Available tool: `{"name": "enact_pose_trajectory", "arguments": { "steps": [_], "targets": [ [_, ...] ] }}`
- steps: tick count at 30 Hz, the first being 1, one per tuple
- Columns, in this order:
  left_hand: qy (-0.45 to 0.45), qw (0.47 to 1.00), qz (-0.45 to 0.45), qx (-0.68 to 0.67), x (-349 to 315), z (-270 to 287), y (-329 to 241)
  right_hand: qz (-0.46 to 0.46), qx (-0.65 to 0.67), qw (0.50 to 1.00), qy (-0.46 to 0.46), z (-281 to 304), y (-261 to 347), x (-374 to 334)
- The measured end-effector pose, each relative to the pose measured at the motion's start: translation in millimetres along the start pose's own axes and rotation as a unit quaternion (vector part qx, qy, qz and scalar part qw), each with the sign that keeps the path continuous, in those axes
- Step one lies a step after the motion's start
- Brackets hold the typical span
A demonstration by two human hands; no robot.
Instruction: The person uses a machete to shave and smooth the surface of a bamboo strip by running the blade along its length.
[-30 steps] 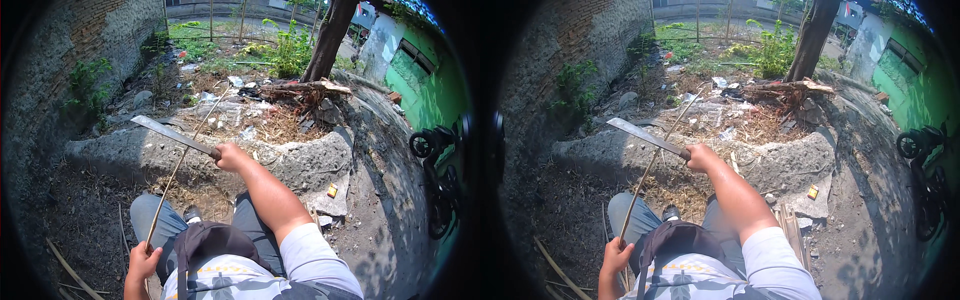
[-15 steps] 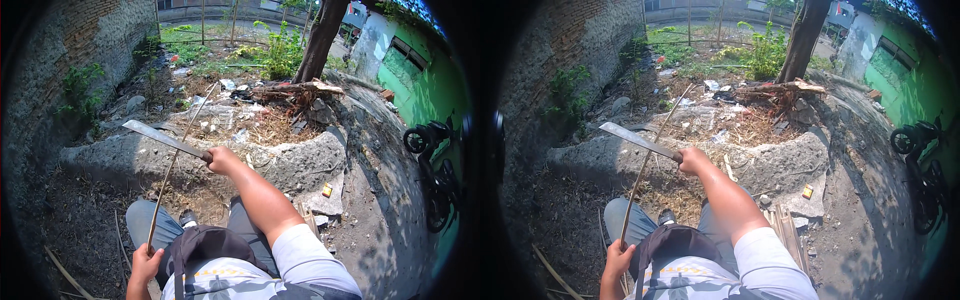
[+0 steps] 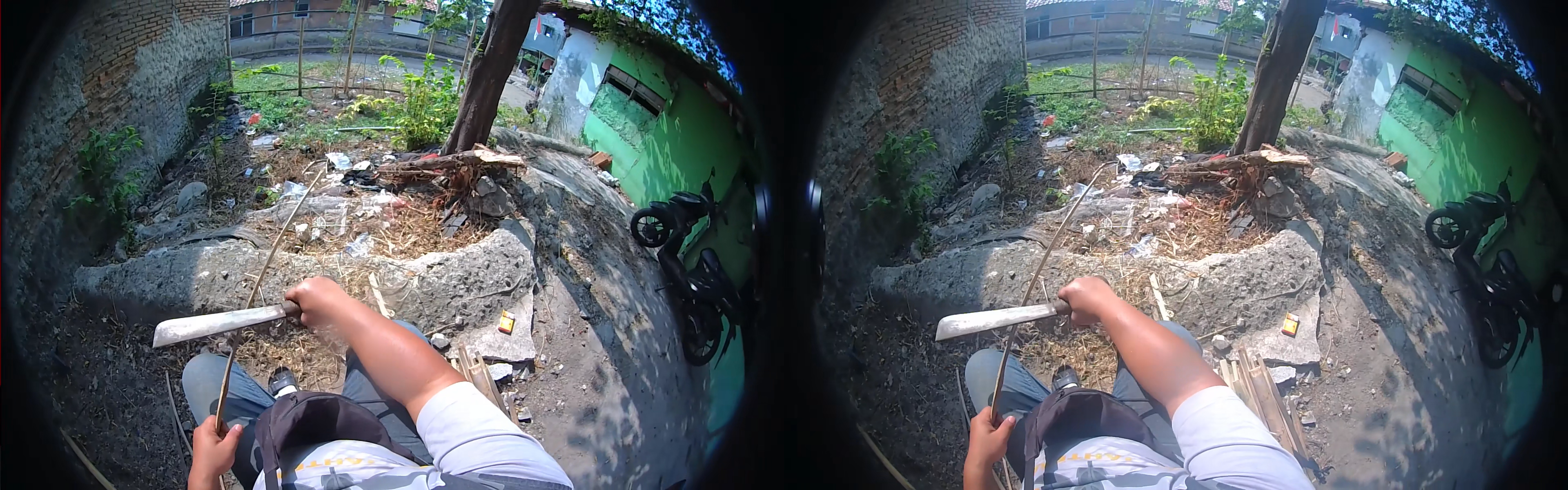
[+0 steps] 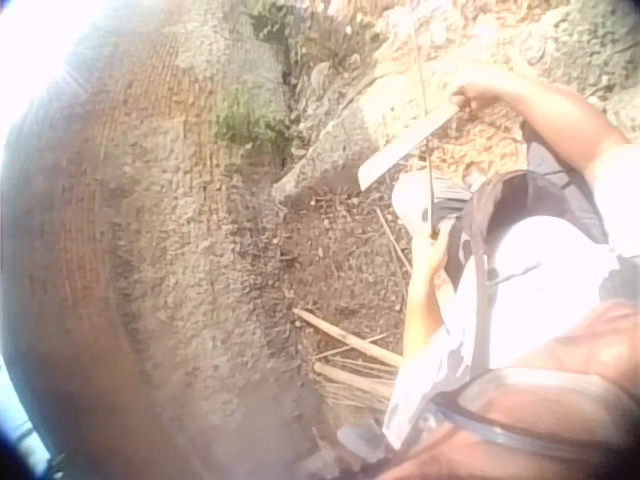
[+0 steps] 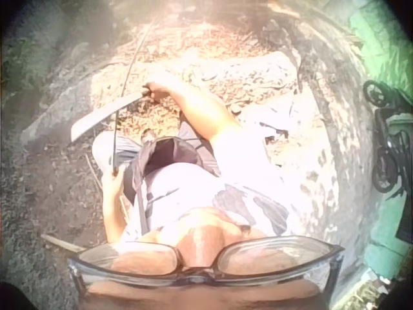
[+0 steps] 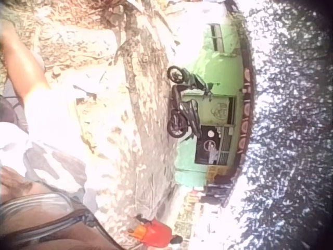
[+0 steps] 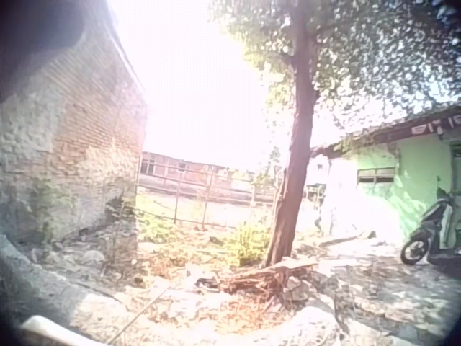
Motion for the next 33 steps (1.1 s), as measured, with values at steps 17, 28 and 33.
{"name": "enact_pose_trajectory", "arguments": {
  "steps": [17,28,33],
  "targets": [
    [-0.001,0.998,-0.055,0.023,9,3,24,-0.010,0.017,1.000,-0.013,0,0,1],
    [-0.021,0.990,-0.137,0.035,18,2,5,0.049,0.015,0.998,-0.038,-14,11,0],
    [-0.008,0.985,-0.172,-0.009,26,-3,12,-0.005,0.004,0.999,-0.033,-9,7,-2]
  ]
}}
Point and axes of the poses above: each hand's wrist, its own x-axis towards the middle knuckle, its own z-axis out of the back of the hand, y = z × x, the point moved 2 cm from there along x, towards the middle knuckle, and after that the axes turned 9 degrees about -y, right-handed, at the moved point
